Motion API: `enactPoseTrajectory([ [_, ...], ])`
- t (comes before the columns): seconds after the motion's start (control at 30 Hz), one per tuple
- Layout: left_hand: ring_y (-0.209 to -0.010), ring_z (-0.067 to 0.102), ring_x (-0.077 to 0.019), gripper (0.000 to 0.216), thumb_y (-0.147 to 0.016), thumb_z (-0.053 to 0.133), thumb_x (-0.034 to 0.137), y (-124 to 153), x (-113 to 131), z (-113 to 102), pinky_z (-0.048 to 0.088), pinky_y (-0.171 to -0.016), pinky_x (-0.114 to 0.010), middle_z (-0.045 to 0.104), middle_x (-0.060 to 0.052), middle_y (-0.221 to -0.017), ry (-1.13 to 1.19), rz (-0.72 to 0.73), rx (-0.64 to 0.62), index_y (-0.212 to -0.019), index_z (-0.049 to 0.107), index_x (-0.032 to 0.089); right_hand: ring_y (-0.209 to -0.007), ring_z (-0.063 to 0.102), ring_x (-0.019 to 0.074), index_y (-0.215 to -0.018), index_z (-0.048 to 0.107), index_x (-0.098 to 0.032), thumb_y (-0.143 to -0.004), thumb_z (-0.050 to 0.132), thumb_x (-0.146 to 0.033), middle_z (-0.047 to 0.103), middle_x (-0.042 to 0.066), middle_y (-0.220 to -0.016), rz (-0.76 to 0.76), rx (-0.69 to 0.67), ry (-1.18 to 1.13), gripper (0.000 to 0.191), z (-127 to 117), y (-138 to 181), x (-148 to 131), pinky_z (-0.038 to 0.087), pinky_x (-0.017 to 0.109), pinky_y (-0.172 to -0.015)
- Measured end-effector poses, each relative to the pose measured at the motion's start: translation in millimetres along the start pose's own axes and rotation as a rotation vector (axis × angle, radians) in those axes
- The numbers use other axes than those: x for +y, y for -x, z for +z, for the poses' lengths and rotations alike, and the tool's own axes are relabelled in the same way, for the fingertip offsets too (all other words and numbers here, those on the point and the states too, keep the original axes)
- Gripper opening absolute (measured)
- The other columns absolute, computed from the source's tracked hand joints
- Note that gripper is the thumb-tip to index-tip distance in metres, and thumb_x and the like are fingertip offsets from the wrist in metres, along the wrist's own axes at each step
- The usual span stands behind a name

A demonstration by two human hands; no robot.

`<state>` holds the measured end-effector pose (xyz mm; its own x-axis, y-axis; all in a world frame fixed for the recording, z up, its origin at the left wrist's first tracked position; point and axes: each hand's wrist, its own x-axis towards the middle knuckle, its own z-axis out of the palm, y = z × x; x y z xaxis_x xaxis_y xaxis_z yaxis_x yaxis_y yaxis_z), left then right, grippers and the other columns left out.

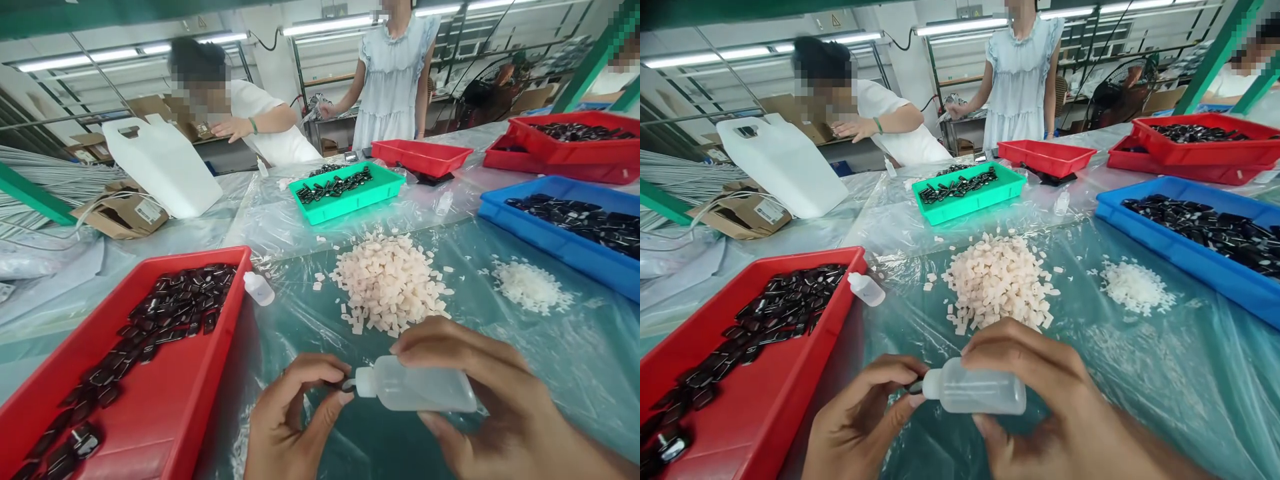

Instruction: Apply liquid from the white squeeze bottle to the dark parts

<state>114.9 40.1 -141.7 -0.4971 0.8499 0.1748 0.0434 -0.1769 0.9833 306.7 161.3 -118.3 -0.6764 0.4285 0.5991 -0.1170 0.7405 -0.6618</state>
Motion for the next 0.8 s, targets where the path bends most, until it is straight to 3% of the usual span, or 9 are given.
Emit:
enactPoseTrajectory([
  [0.6, -0.083, 0.070, -0.0128, 0.018, -0.085, 0.078, 0.014, -0.4, -1.8, -0.7, 0.056, -0.076, -0.016, 0.076, 0.004, -0.090, -0.016, 0.017, -0.035, -0.088, 0.077, 0.031, -0.101, 0.066, 0.0166, -0.122, 0.061, -0.015, -0.079, 0.064, 0.004, 0.064, 0.007, -0.112, -0.040, 0.030, 0.065, 0.048, 2.5, 6.2, -7.1, 0.060, 0.022, -0.082],
  [0.8, -0.086, 0.071, -0.0135, 0.026, -0.088, 0.073, 0.008, -1.3, -3.9, -7.9, 0.057, -0.078, -0.019, 0.075, 0.004, -0.096, -0.116, 0.083, -0.133, -0.095, 0.075, 0.033, -0.104, 0.066, 0.0196, -0.121, 0.062, -0.013, -0.078, 0.065, 0.003, 0.063, 0.009, -0.113, -0.088, 0.024, 0.115, 0.046, -1.1, 9.0, -7.2, 0.061, 0.025, -0.083],
])
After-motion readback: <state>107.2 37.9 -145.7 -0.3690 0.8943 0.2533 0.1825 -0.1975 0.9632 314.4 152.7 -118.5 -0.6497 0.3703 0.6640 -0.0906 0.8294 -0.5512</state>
